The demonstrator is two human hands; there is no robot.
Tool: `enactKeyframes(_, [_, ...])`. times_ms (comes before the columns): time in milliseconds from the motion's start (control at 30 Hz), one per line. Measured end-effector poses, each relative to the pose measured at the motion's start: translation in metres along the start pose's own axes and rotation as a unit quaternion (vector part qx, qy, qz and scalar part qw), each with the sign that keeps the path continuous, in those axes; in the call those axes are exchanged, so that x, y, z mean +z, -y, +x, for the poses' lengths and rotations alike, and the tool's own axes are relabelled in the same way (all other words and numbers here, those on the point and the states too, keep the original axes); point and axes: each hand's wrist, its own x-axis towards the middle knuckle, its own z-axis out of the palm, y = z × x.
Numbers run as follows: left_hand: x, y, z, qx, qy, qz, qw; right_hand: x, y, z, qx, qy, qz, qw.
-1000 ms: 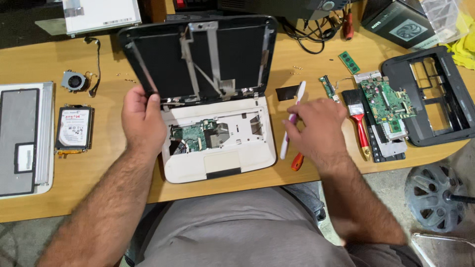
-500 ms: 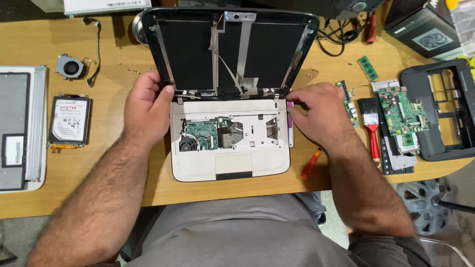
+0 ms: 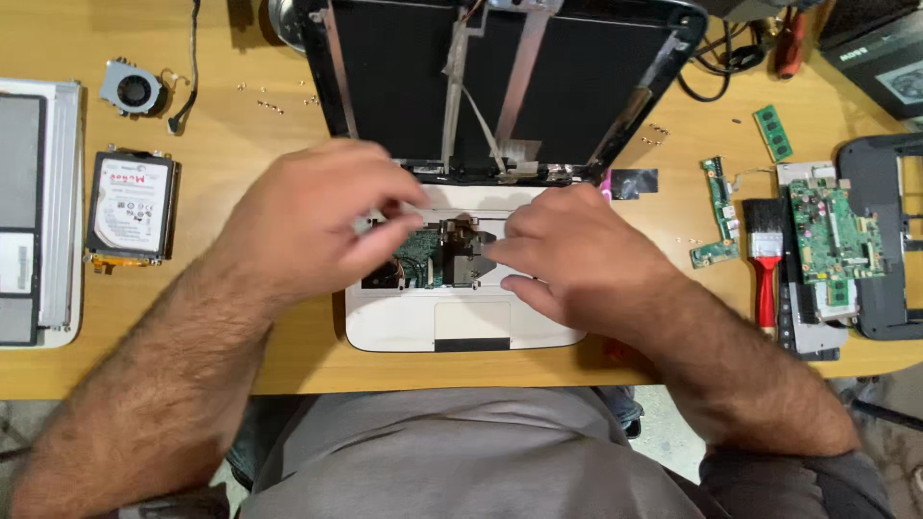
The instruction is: The person aligns and secures a white plastic laptop base onto the main body, connecting internal ribbon cables. They then place a hard drive into the drive bay and use a screwdriver to fasten it in place.
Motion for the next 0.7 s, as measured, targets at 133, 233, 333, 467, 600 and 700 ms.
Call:
enactKeyframes(133, [0.011,0.005,0.006,-0.022,0.108,0.107,0.988,0.014,0.002,0.011,-0.029,-0.02,0.005,0.999])
enactKeyframes(233, [0.024,0.011,0.002,-0.055,0.156,0.123,0.979,0.024,0.002,0.012,-0.033,-0.104,0.035,0.993])
enactKeyframes(333, [0.032,0.021,-0.007,-0.053,0.142,0.126,0.98,0.027,0.004,0.012,-0.012,-0.123,0.043,0.991])
enactKeyframes(467, [0.023,0.029,-0.011,-0.084,0.176,0.115,0.974,0.021,0.009,0.02,0.041,-0.055,0.0,0.998])
enactKeyframes(600, [0.016,0.032,-0.014,-0.099,0.164,0.118,0.974,0.011,0.015,0.031,0.046,-0.078,0.027,0.996])
enactKeyframes(700, [0.012,0.034,-0.015,-0.125,0.179,0.123,0.968,0.015,0.014,0.029,0.034,-0.099,0.032,0.994])
